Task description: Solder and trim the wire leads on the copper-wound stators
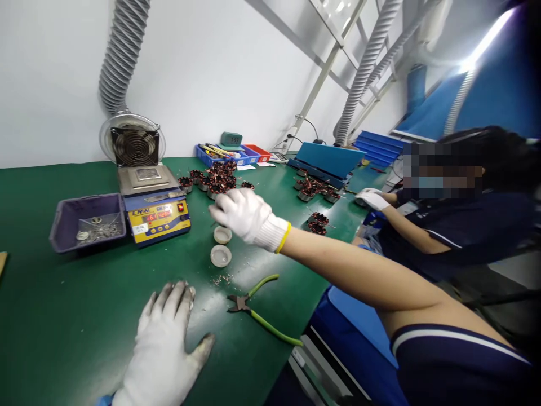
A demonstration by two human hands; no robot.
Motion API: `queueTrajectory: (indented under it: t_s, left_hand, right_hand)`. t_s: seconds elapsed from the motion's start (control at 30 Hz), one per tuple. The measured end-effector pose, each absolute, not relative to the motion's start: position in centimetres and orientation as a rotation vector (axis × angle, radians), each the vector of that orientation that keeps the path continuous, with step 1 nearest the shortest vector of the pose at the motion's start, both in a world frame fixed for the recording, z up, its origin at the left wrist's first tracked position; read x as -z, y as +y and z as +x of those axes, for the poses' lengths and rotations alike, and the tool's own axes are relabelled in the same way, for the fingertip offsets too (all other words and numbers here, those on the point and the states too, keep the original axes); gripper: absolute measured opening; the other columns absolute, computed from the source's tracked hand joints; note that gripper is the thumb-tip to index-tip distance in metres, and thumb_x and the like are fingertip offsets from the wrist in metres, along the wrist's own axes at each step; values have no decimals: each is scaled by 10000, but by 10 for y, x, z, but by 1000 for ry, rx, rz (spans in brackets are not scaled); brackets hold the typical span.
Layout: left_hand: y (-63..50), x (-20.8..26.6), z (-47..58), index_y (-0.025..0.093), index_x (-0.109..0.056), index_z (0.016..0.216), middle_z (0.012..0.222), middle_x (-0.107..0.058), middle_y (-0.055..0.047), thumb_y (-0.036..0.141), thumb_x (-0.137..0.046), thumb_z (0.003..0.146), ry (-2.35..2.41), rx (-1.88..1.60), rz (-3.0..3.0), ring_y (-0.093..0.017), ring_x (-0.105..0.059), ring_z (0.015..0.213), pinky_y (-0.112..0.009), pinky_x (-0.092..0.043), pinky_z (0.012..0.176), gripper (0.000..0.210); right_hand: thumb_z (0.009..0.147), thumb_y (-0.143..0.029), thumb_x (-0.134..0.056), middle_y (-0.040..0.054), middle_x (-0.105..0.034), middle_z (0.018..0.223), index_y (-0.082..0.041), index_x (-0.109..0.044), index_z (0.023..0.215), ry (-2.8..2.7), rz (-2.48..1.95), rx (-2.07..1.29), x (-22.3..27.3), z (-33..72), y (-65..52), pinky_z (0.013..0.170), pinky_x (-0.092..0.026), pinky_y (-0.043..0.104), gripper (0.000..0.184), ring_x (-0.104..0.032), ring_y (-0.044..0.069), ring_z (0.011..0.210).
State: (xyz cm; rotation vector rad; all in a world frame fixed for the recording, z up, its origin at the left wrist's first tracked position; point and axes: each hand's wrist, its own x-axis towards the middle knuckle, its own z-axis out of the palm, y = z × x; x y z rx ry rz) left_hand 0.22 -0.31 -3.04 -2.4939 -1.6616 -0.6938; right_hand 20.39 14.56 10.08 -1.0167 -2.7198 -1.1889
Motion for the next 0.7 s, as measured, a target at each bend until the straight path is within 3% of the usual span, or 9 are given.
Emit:
queueTrajectory:
  t_s: [0.27,0.5,0.7]
  left_hand:
    - [0,10,1,141,-545,1335,1434,-481,-134,399,-590,736,-1992,372,-2740,-366,-386,1346,-583,-299,1115,653]
    - [2,3,1,138,-506,1372,1483,-410,-109,400,-572,737,-2118,321,-2837,-371,-295,1395,-583,-216,1156,690]
    - [0,1,0,161,-506,1375,1492,-401,-96,528,-568,745,-2234,415,-2862,-361,-265,1409,-556,-152,1179,732]
  right_hand:
    - [981,-182,-278,165,-514,1188,-151,-580,1132,-2648,-1223,906,-171,101,239,802,-413,458,340,-447,331,1053]
    - [938,-138,-368,136,-533,1171,-154,-621,1045,-2757,-1134,891,-158,45,271,862,-420,440,275,-453,312,1092]
    - [878,-79,-443,144,-525,1171,-150,-631,1033,-2733,-1163,829,-158,44,279,865,-418,463,254,-441,324,1113]
